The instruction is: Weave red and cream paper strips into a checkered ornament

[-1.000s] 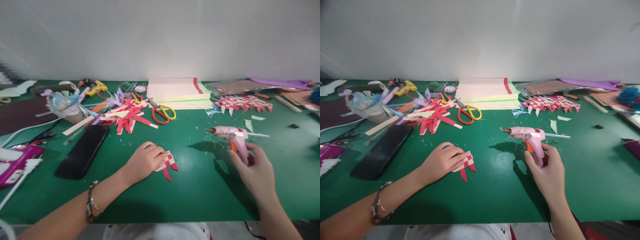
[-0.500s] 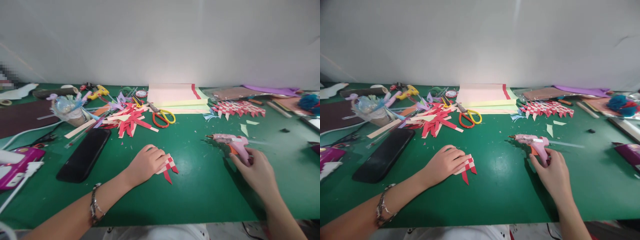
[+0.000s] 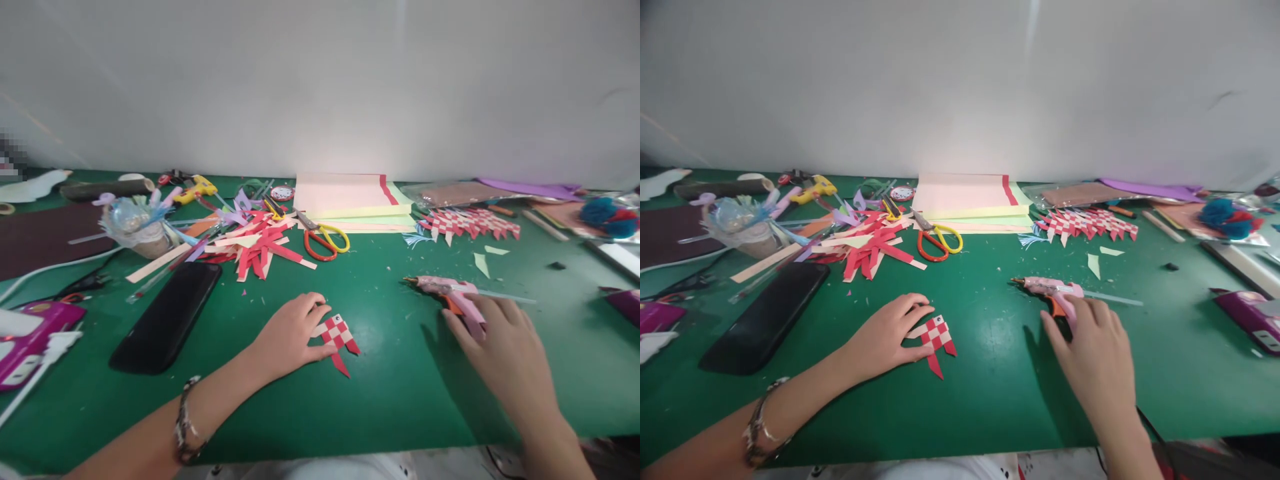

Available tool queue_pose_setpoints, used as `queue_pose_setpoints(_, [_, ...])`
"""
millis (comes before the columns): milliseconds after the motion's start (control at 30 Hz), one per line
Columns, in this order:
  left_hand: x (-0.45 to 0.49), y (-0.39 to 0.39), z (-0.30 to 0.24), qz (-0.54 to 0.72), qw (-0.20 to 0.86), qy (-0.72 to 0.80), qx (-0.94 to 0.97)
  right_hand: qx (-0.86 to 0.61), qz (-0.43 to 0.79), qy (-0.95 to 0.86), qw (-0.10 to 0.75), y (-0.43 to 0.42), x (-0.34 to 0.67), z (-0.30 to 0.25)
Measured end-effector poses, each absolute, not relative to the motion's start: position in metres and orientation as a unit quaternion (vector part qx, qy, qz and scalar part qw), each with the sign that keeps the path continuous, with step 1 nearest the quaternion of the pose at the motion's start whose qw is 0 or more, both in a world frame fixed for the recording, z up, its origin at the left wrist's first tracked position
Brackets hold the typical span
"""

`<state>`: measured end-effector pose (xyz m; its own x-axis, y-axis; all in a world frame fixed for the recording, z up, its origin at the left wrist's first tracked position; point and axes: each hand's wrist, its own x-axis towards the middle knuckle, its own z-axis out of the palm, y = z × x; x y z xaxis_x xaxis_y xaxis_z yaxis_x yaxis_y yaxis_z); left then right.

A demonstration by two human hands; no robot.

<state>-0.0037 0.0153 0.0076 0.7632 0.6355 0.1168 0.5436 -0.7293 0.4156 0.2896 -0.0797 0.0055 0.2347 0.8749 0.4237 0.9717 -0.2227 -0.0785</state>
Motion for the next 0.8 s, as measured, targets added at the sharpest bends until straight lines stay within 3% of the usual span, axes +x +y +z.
queue_pose_setpoints(100, [-0.002, 0.011, 0.012, 0.116, 0.23, 0.359, 0.897, -0.714, -0.052, -0.664, 0.217, -0.077, 0.252, 0.019])
queue_pose_setpoints(300, [-0.005, 0.012, 0.013, 0.143, 0.337, 0.399, 0.841, -0.656, 0.244, -0.681, 0.214, -0.063, 0.202, 0.03])
queue_pose_setpoints(500, [-0.008, 0.012, 0.016, 0.203, 0.495, 0.397, 0.746, -0.609, 0.354, -0.663, 0.253, -0.044, 0.186, 0.028])
queue_pose_setpoints(633, [-0.007, 0.006, 0.026, 0.238, 0.516, 0.375, 0.732, -0.576, 0.387, -0.647, 0.316, -0.033, 0.175, 0.038])
queue_pose_setpoints(800, [-0.007, 0.004, 0.034, 0.264, 0.54, 0.363, 0.712, -0.55, 0.406, -0.659, 0.315, -0.026, 0.166, 0.049])
